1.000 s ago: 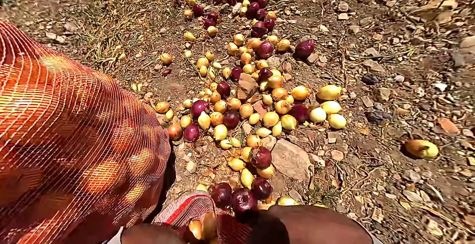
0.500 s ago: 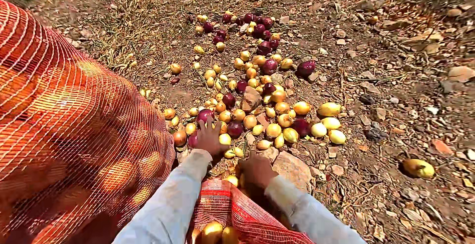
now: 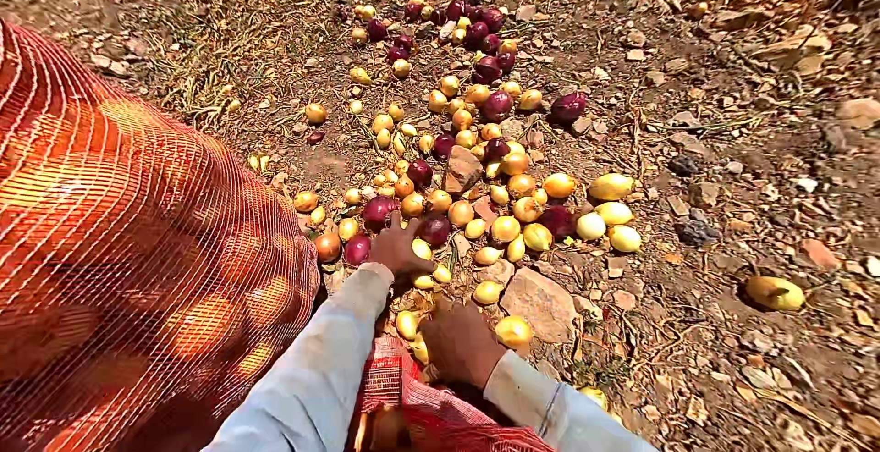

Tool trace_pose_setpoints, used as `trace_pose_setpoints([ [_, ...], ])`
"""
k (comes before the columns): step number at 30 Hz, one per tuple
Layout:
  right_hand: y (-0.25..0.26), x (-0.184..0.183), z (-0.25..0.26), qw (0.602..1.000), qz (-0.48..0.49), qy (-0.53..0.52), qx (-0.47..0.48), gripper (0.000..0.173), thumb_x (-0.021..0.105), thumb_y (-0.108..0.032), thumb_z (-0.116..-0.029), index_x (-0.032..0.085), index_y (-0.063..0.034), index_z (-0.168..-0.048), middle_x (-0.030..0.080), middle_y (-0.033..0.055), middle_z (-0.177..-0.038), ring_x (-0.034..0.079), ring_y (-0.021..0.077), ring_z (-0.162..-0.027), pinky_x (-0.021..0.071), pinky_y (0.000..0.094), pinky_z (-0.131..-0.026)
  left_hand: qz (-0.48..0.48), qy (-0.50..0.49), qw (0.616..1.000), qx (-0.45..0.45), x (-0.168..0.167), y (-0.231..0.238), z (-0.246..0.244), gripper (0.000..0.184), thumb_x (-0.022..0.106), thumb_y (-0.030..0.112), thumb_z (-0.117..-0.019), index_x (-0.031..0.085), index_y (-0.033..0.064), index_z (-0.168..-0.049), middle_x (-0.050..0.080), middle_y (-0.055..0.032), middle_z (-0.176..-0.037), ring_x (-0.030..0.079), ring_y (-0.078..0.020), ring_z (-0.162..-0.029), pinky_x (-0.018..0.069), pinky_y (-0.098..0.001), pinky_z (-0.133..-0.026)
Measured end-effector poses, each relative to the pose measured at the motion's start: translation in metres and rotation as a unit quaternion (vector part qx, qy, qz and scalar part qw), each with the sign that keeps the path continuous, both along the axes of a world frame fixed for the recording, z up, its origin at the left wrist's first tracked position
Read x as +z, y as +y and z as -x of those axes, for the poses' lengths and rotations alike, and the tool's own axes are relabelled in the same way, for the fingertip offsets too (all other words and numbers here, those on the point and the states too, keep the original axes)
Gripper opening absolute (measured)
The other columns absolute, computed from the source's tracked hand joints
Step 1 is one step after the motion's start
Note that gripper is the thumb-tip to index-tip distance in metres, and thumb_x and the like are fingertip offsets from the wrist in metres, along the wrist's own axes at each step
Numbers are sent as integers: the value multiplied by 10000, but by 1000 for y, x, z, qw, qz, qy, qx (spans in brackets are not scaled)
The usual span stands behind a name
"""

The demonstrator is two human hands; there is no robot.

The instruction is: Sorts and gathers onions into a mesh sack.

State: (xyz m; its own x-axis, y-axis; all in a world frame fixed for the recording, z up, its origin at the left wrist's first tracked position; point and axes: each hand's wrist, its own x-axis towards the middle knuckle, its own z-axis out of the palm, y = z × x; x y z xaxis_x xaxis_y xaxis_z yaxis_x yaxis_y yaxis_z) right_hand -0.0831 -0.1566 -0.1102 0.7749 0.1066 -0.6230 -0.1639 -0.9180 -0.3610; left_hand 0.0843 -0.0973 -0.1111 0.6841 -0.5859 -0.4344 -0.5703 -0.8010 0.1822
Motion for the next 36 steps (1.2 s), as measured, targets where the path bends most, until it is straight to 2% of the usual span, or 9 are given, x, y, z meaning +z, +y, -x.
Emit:
trace_pose_setpoints([
  [6, 7, -9, -15, 998, 24, 43, 28, 472, 725, -350, -882, 672, 8, -1186, 570, 336, -1300, 583, 531, -1157, 476, 710, -889, -129, 33, 988, -79, 9, -9, -5, 935, 894, 584, -605, 571, 313, -1439, 404, -330, -1502, 586, -531, -1170, 526, -718, -855],
  [11, -18, -13, -5, 998, 1, -15, 67, 651, 749, -577, -804, 654, -129, -1267, 577, 306, -1324, 602, 522, -1142, 482, 722, -861, -155, 64, 967, -191, 13, 22, 6, 729, 922, 424, -673, 658, 249, -1329, 448, -298, -1477, 599, -496, -1161, 543, -674, -880],
  [17, 46, -6, 1, 996, 81, -2, -23, 319, 473, -33, -1023, 608, 81, -1289, 533, 374, -1342, 533, 553, -1225, 395, 740, -975, -181, 58, 963, -191, -3, 64, 43, 517, 705, 161, -909, 605, 222, -1413, 281, -247, -1630, 542, -574, -1198, 499, -724, -906],
  [23, -15, 5, 3, 991, -67, -22, -112, 554, 687, -512, -901, 661, -141, -1312, 618, 242, -1324, 585, 450, -1231, 454, 695, -958, -77, 95, 986, -117, 34, 107, 28, 764, 856, 525, -725, 600, 302, -1410, 386, -218, -1564, 602, -443, -1190, 527, -643, -925],
  [26, -60, 36, 56, 891, -259, -192, -318, 671, 807, -610, -754, 693, -203, -1275, 680, 85, -1203, 654, 259, -1108, 547, 531, -945, 230, 264, 936, 42, 94, 146, 52, 717, 902, 426, -716, 629, 189, -1335, 625, -79, -1298, 650, -213, -1113, 576, -414, -933],
  [28, -59, 68, 86, 735, -497, -256, -384, 588, 787, -508, -844, 649, -176, -1310, 709, 38, -1151, 691, 164, -1005, 603, 383, -849, 413, 498, 762, 27, 100, 170, 76, 572, 811, 382, -838, 607, 165, -1327, 692, -57, -1199, 678, -153, -1072, 583, -350, -932],
  [30, -49, 71, 101, 639, -711, -192, -222, 550, 699, -499, -922, 619, -111, -1303, 680, 77, -1219, 659, 176, -1109, 559, 387, -969, 367, 623, 677, -136, 79, 187, 93, 629, 736, 571, -833, 617, 165, -1299, 692, 12, -1169, 655, -46, -1040, 548, -255, -912],
  [33, -43, 71, 109, 843, -523, -129, 3, 490, 680, -506, -936, 711, -95, -1201, 735, 60, -1055, 701, 158, -962, 592, 420, -861, 86, 497, 803, -318, 99, 198, 113, 469, 748, 538, -851, 746, 121, -1065, 721, -41, -839, 675, -156, -737, 558, -393, -676],
  [36, -42, 48, 114, 924, -264, -199, -194, 262, 652, -394, -987, 762, -171, -1071, 752, 32, -993, 722, 181, -932, 595, 447, -866, 0, 378, 906, -190, 122, 225, 107, 323, 707, 368, -959, 725, 198, -1234, 738, -60, -1148, 708, -208, -1027, 572, -483, -931],
])
